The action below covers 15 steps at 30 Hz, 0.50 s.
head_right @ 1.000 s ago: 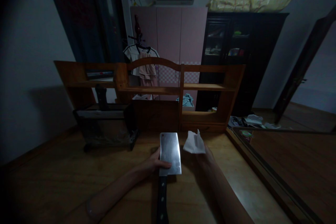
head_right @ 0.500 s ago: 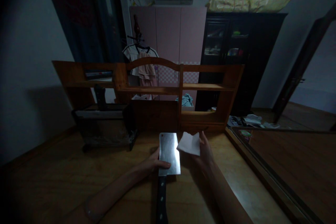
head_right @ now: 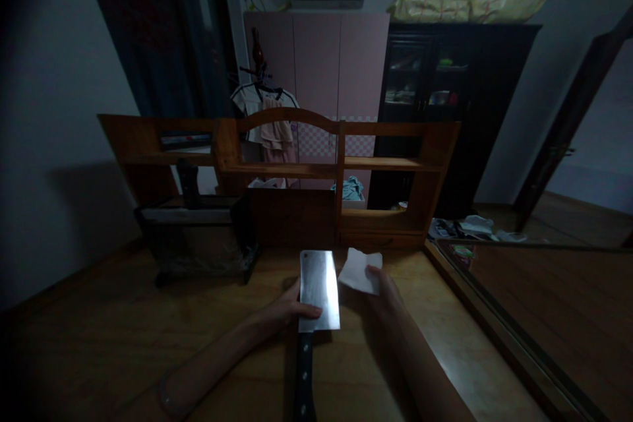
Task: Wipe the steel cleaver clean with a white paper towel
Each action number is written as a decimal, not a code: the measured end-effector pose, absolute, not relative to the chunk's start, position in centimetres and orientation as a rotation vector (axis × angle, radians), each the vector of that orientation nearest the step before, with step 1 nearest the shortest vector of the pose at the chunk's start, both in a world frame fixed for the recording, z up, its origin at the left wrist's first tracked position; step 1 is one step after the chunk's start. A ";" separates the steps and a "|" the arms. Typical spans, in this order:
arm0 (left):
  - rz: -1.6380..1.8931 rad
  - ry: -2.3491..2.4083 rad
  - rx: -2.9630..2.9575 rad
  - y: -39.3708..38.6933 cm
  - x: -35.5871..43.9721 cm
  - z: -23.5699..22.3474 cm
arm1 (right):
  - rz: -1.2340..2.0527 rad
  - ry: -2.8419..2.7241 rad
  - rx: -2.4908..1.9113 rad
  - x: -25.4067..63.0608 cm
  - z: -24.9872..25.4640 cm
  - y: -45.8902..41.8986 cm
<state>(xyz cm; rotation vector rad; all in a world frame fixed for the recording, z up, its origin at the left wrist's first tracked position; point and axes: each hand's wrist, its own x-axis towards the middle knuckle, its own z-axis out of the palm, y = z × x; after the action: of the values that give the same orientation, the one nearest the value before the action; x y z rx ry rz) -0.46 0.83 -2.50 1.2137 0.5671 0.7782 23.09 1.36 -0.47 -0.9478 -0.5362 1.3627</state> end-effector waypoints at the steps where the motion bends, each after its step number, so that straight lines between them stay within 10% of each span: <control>1: 0.777 0.578 1.220 0.8 -0.5 -2.5 | 1.341 -0.503 -0.949 23.3 -0.7 1.5; 15: 0.782 0.597 1.230 1.0 -0.5 -2.6 | 0.728 -0.767 -1.154 23.7 -0.9 1.9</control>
<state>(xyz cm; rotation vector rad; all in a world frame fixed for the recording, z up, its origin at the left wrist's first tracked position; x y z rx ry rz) -0.53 0.98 -2.58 1.2301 0.5966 0.7824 23.69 1.87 -0.88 -1.1537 -0.7672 0.7278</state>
